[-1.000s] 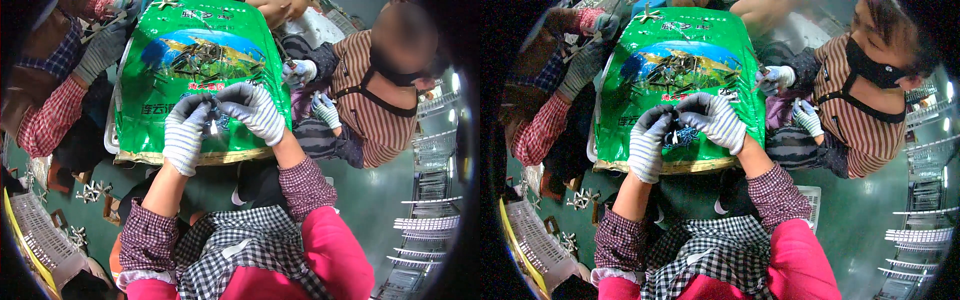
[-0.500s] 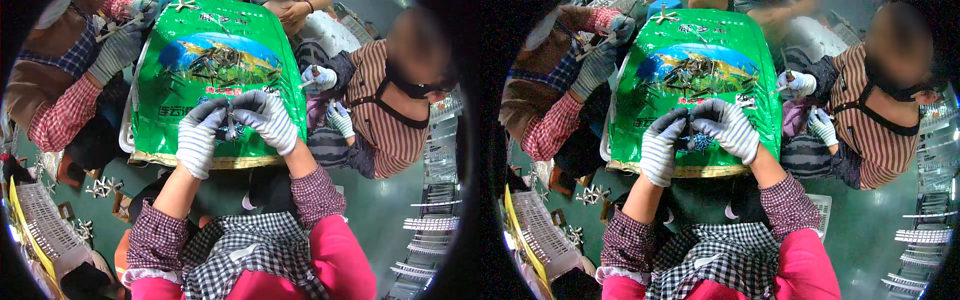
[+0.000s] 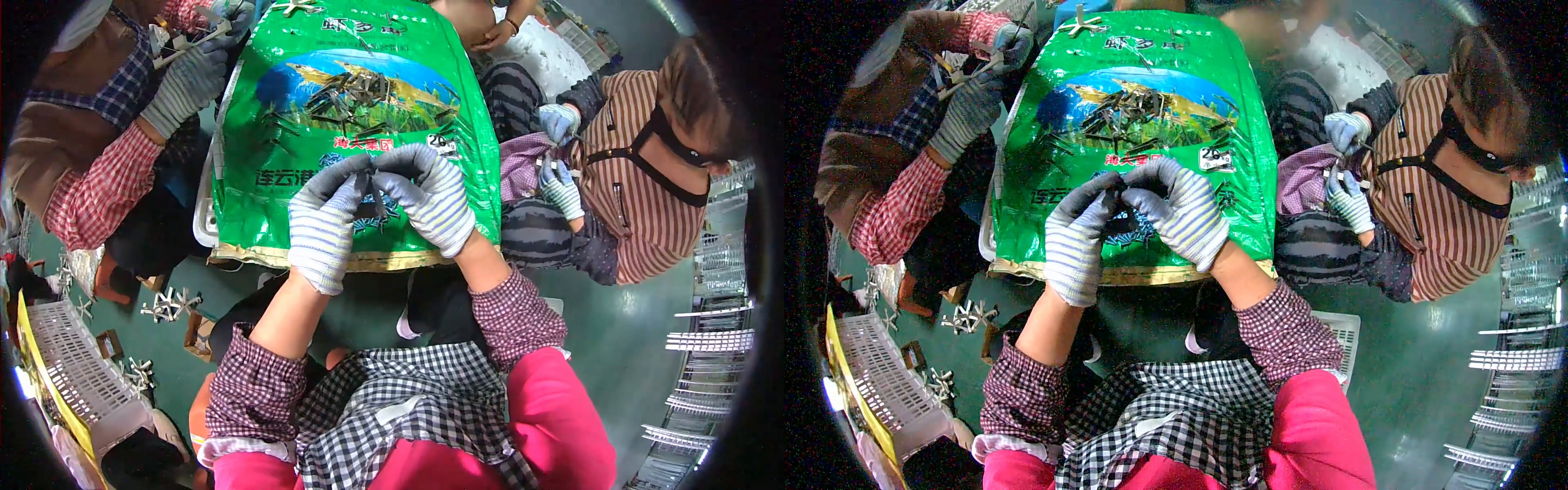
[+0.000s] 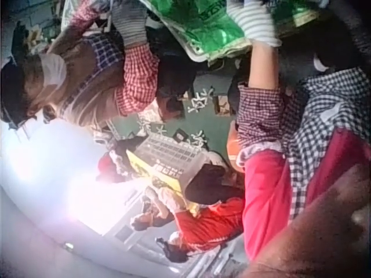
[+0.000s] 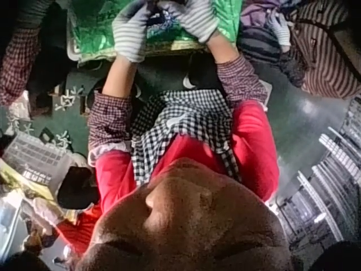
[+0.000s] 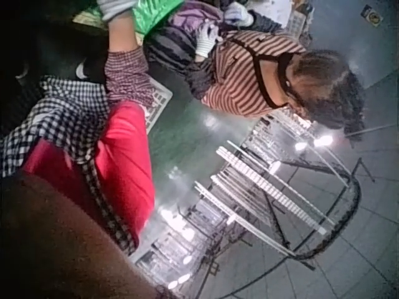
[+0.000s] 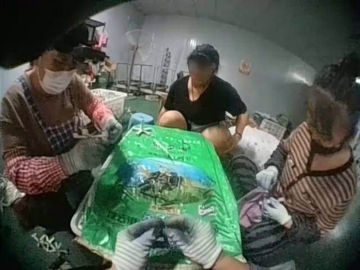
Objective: The person sorts blue plastic parts and manually assembles them onto metal frames by hand.
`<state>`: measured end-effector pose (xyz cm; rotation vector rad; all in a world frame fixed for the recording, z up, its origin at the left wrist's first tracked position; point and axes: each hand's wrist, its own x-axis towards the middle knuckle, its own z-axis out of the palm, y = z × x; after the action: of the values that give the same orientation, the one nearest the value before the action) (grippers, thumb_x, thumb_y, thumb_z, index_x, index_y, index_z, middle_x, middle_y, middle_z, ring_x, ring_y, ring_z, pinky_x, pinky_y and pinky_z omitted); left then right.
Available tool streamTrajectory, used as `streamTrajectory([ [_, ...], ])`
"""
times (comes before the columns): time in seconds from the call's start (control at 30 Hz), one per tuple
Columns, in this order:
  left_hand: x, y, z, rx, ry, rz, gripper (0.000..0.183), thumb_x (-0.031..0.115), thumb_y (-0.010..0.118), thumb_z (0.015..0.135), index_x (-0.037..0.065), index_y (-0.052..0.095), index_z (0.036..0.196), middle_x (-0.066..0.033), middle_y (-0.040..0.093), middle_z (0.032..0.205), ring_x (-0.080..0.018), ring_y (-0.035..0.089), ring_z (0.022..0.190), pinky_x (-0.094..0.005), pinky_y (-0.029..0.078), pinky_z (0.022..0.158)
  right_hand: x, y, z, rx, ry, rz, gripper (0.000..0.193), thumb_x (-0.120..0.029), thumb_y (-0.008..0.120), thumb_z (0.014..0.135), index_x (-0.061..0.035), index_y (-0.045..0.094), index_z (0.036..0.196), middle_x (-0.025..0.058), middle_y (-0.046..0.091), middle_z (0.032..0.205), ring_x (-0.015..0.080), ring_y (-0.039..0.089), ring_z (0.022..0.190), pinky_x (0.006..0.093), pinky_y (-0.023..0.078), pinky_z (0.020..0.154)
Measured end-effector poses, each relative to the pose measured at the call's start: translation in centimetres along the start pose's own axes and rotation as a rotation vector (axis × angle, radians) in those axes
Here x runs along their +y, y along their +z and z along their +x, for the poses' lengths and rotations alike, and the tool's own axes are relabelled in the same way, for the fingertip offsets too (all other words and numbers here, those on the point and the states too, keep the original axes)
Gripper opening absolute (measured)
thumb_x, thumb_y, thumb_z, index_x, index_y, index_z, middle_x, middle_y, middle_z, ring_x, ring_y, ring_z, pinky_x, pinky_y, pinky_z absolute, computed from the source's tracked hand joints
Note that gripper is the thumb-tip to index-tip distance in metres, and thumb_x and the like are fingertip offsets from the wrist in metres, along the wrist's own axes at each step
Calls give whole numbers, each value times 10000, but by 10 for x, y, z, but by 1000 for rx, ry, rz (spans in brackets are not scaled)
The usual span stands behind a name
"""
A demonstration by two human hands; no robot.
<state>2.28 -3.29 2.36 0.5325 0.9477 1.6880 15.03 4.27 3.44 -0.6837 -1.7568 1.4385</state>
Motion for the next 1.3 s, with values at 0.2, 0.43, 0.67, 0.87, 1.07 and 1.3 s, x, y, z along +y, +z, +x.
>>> streamTrajectory([
  [0.2,-2,-7,-2,-33,7,-20,285,118,602,849,-2,582,1107,-87,630,970,-164,613,821,-307,539,737,0,5,0,78,-264,-257,111,-84,661,781,-15,628,862,97,649,811,171,608,715,293,488,674],
  [0.43,-4,-7,-3,-25,8,-77,304,104,594,847,-14,562,1125,-112,623,996,-191,618,870,-326,530,780,1,5,6,102,-519,-488,117,-98,680,732,-71,632,835,102,643,773,269,607,678,355,469,609],
  [0.67,-4,-6,-3,-47,51,-9,329,120,582,845,-14,543,1143,-114,608,1036,-201,605,913,-335,508,829,-4,5,7,117,-561,-652,114,-116,672,727,-93,616,824,95,631,759,286,589,667,378,457,606],
  [0.87,-14,-14,0,-48,-59,-111,310,130,578,832,26,556,1124,-75,618,974,-192,606,853,-336,508,778,7,1,7,71,-728,-918,177,-122,624,709,-125,593,884,60,596,797,261,574,694,386,440,599],
  [1.07,-15,-14,0,-138,-105,-265,299,124,533,846,24,553,1127,-88,616,987,-205,594,890,-329,488,797,-1,2,6,95,-651,-892,152,-151,617,724,-162,597,875,55,589,783,263,558,682,386,430,594],
  [1.3,-14,-13,2,-160,-205,-281,313,194,563,827,60,573,1110,-58,617,1001,-193,582,918,-350,478,802,5,-3,7,34,-666,-902,206,-155,604,726,-189,611,929,46,594,797,268,565,720,392,433,649],
])
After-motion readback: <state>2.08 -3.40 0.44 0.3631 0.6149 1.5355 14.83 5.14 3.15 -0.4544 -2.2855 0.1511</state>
